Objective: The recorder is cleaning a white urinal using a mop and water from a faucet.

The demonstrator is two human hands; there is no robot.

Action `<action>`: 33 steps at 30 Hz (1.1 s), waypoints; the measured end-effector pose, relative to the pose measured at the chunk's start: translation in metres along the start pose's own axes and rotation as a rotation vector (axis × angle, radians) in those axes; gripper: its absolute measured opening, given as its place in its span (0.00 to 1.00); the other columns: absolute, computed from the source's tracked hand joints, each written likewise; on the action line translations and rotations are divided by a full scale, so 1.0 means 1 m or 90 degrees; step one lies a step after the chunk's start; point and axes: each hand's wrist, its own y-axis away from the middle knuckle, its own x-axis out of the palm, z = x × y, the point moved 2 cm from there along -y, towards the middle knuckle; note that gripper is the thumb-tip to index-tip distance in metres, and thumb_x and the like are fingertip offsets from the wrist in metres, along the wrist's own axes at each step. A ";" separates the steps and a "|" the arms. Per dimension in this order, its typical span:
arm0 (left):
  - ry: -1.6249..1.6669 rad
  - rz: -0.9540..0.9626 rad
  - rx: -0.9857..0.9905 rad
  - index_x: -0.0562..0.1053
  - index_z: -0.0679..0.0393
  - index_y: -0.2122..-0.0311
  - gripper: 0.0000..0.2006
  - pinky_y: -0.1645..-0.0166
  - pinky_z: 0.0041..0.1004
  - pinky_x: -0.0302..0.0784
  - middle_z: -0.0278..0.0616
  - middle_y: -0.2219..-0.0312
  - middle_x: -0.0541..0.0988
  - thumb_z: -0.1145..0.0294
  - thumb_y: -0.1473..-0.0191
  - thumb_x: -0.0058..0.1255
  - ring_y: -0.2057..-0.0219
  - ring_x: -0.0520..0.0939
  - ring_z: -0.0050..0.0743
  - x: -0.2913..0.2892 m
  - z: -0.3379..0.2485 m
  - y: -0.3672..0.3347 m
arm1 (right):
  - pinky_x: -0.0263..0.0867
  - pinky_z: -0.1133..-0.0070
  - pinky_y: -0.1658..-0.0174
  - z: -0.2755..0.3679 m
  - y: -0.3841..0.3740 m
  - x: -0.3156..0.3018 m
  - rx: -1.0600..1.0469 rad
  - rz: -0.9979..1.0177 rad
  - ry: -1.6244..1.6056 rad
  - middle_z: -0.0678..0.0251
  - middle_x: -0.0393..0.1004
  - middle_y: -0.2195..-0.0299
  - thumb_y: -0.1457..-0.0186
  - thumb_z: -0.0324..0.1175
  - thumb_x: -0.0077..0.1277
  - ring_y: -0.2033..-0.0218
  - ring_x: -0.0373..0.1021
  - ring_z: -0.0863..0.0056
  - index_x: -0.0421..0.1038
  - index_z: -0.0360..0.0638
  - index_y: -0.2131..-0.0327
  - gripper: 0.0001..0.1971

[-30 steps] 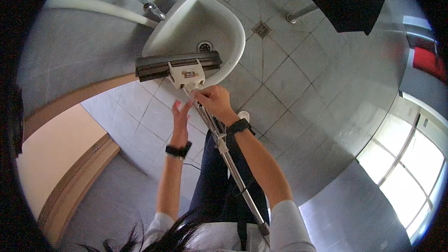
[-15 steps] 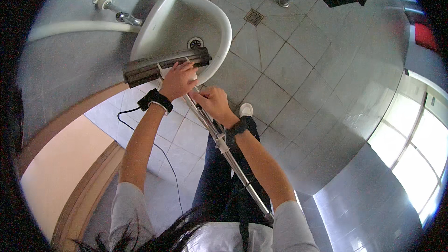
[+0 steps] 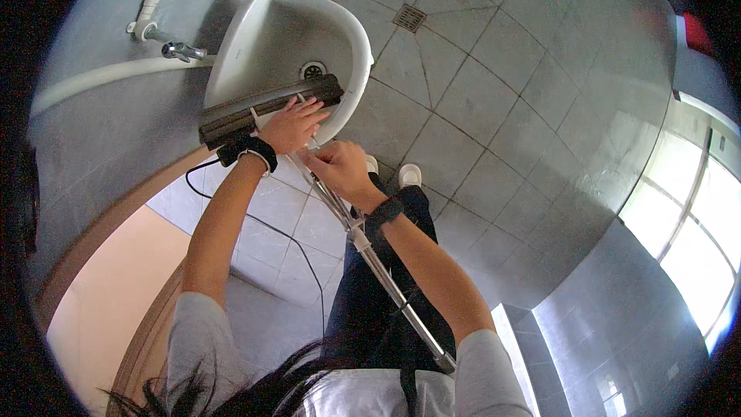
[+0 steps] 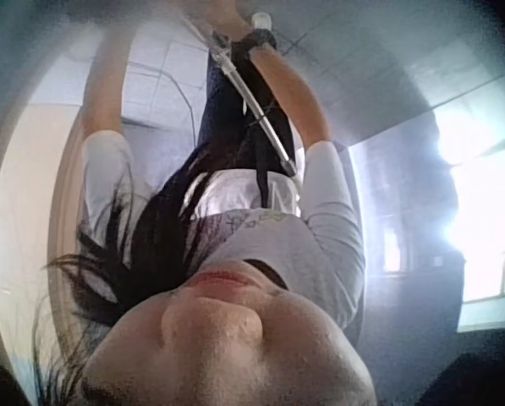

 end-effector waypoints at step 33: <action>-0.063 -0.059 -0.089 0.48 0.52 0.44 0.23 0.40 0.42 0.34 0.35 0.43 0.46 0.61 0.45 0.26 0.41 0.44 0.31 0.024 0.006 0.015 | 0.55 0.76 0.77 0.063 0.068 -0.020 -0.161 0.005 0.131 0.65 0.61 0.92 0.53 0.37 0.45 0.87 0.60 0.66 0.65 0.41 0.91 0.17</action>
